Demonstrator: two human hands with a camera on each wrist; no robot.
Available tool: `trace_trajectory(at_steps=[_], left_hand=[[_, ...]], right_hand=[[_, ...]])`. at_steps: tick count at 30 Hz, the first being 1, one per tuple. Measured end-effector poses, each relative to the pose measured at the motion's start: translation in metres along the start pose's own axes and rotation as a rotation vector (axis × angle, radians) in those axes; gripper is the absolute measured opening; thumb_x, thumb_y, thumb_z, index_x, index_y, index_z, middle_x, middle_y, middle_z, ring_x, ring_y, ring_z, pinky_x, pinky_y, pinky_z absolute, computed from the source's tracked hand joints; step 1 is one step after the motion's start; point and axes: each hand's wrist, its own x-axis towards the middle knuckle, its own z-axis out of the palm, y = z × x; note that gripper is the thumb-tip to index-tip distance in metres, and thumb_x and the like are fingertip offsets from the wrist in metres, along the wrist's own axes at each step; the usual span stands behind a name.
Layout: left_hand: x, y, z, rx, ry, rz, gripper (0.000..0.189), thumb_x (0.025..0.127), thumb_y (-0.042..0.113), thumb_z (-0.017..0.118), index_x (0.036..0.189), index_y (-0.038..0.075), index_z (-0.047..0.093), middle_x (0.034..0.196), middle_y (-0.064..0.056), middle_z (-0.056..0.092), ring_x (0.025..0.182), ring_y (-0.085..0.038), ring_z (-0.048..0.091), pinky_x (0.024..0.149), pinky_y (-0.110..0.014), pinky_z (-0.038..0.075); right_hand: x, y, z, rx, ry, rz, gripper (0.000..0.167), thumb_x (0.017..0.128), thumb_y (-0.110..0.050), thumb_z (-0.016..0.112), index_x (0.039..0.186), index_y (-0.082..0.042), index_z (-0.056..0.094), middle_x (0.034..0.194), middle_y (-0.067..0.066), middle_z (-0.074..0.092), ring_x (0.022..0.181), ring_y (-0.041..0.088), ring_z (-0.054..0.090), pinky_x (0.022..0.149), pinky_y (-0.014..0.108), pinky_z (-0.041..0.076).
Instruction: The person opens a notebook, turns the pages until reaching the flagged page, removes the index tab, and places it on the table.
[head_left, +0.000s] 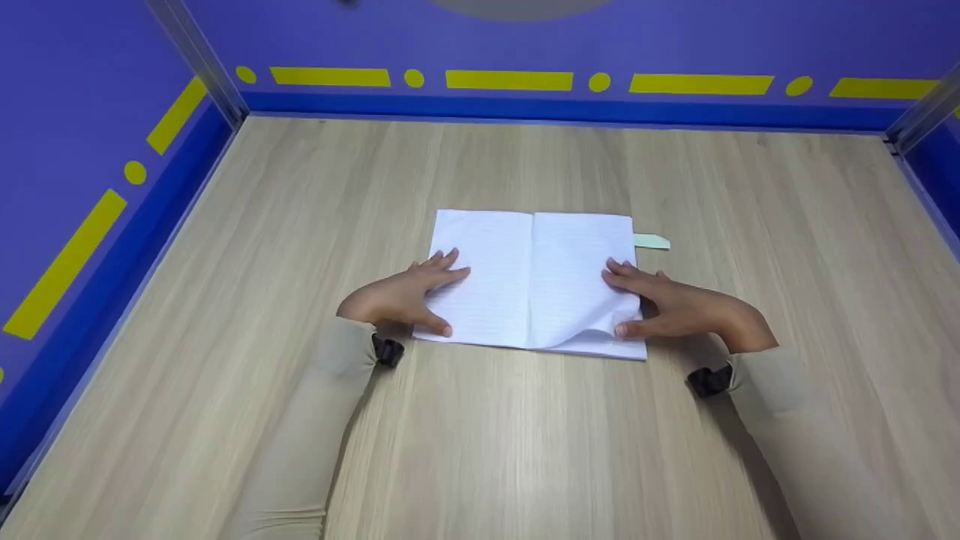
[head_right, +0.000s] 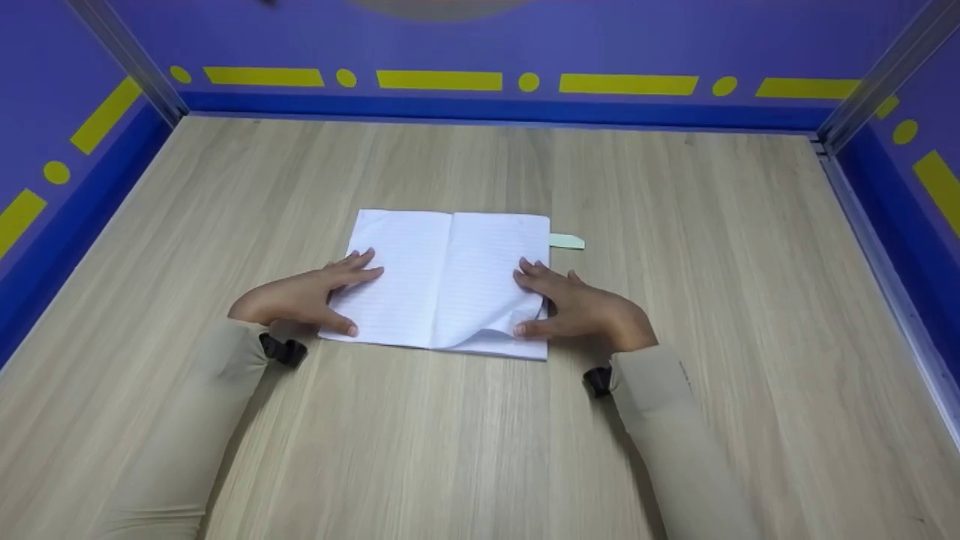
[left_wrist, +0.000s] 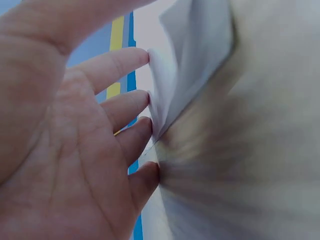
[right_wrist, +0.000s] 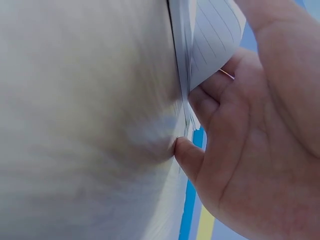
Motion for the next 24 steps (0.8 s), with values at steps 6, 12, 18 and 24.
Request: trace_trajectory(at_steps=[6,12,18,24], left_hand=[[-0.001,0.007,-0.001,0.036,0.025,-0.026,0.090,0.077,0.026,0.080,0.150,0.009,0.031,0.162,-0.014,0.003,0.149,-0.034,-0.005,0.119,-0.053,0.000],[-0.003,0.024,-0.002,0.092,0.079,-0.033,0.080,0.080,0.027,0.078,0.148,0.010,0.039,0.160,-0.015,0.016,0.149,-0.035,0.003,0.120,-0.053,0.005],[0.000,0.044,0.003,0.113,0.132,0.025,0.068,0.087,0.028,0.071,0.147,0.014,0.041,0.157,-0.010,0.029,0.148,-0.028,0.018,0.120,-0.044,0.016],[0.012,0.068,0.013,0.170,0.219,0.203,0.060,0.089,0.029,0.068,0.142,0.011,0.048,0.145,-0.007,0.049,0.138,-0.021,0.041,0.115,-0.035,0.031]], right_hand=[[0.000,0.000,0.000,0.009,-0.007,0.004,0.087,0.089,-0.042,0.066,0.154,-0.007,0.019,0.162,0.013,0.004,0.149,0.035,-0.002,0.113,0.065,-0.006],[-0.001,-0.001,0.000,0.014,0.001,-0.014,0.087,0.089,-0.040,0.066,0.153,-0.005,0.019,0.162,0.016,0.004,0.149,0.037,-0.002,0.112,0.066,-0.006],[-0.001,-0.002,0.001,0.012,0.010,-0.019,0.086,0.089,-0.040,0.066,0.153,-0.005,0.020,0.162,0.016,0.005,0.149,0.037,-0.002,0.113,0.066,-0.006],[-0.001,-0.002,0.000,0.015,0.010,-0.012,0.086,0.089,-0.040,0.066,0.153,-0.005,0.021,0.162,0.016,0.006,0.149,0.037,-0.001,0.113,0.065,-0.005]])
